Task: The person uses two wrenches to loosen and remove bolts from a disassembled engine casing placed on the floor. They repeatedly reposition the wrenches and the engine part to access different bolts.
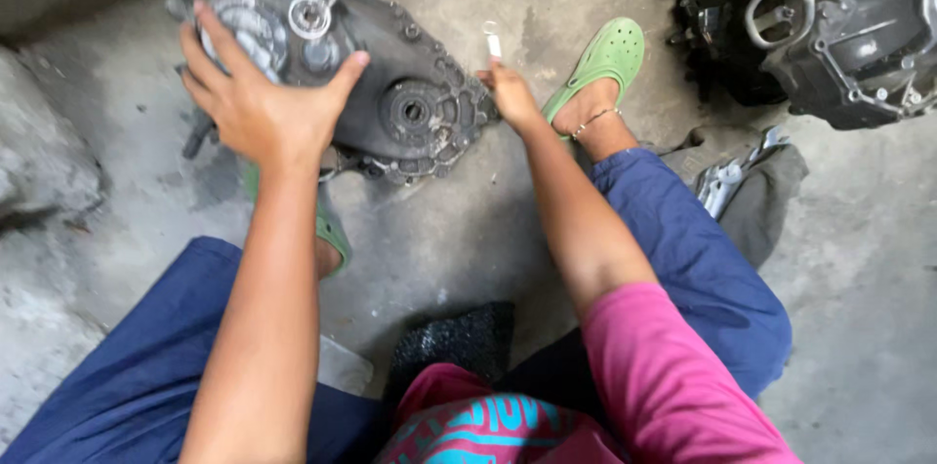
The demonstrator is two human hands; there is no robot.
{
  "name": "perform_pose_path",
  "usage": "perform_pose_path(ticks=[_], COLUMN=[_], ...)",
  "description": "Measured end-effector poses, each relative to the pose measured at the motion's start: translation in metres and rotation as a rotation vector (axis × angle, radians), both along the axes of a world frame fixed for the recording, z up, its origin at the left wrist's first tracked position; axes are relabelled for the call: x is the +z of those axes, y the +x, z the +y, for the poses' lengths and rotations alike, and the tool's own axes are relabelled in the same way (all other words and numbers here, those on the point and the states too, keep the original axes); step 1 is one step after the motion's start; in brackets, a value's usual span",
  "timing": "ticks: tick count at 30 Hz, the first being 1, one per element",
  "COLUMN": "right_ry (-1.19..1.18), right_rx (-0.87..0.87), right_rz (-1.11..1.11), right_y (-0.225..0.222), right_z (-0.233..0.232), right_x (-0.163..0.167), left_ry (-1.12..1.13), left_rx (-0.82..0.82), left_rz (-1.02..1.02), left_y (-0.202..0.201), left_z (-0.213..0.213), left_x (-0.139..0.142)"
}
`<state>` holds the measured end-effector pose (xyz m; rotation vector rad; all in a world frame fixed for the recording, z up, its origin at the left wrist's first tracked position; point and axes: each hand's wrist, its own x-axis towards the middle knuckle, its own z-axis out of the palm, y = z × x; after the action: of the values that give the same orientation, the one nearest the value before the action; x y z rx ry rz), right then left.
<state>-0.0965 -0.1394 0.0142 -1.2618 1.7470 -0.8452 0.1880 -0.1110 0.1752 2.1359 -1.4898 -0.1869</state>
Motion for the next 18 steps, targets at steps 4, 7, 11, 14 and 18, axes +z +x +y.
perform_pose_path(ticks=[4, 7, 11, 14, 18], right_ry=[0.234, 0.242, 0.331, 0.313, 0.274], right_rx=[-0.107, -0.133, -0.238, -0.22, -0.121], right_rz=[-0.055, 0.08, -0.179, 0.036, -0.069], right_y=[0.03, 0.046, 0.066, 0.09, 0.093], right_z=[0.0, 0.021, 0.067, 0.111, 0.134], right_x=[-0.005, -0.008, -0.021, -0.035, -0.041], left_ry=[0.111, -0.054, -0.024, -0.016, 0.062], left_rx=[0.005, -0.097, -0.252, -0.401, -0.477], left_rz=[-0.084, -0.093, -0.085, -0.114, -0.094], left_y=[0.009, 0.022, 0.049, 0.074, 0.085], left_z=[-0.006, -0.011, -0.007, -0.002, -0.017], left_x=[-0.021, -0.025, -0.027, -0.018, 0.001])
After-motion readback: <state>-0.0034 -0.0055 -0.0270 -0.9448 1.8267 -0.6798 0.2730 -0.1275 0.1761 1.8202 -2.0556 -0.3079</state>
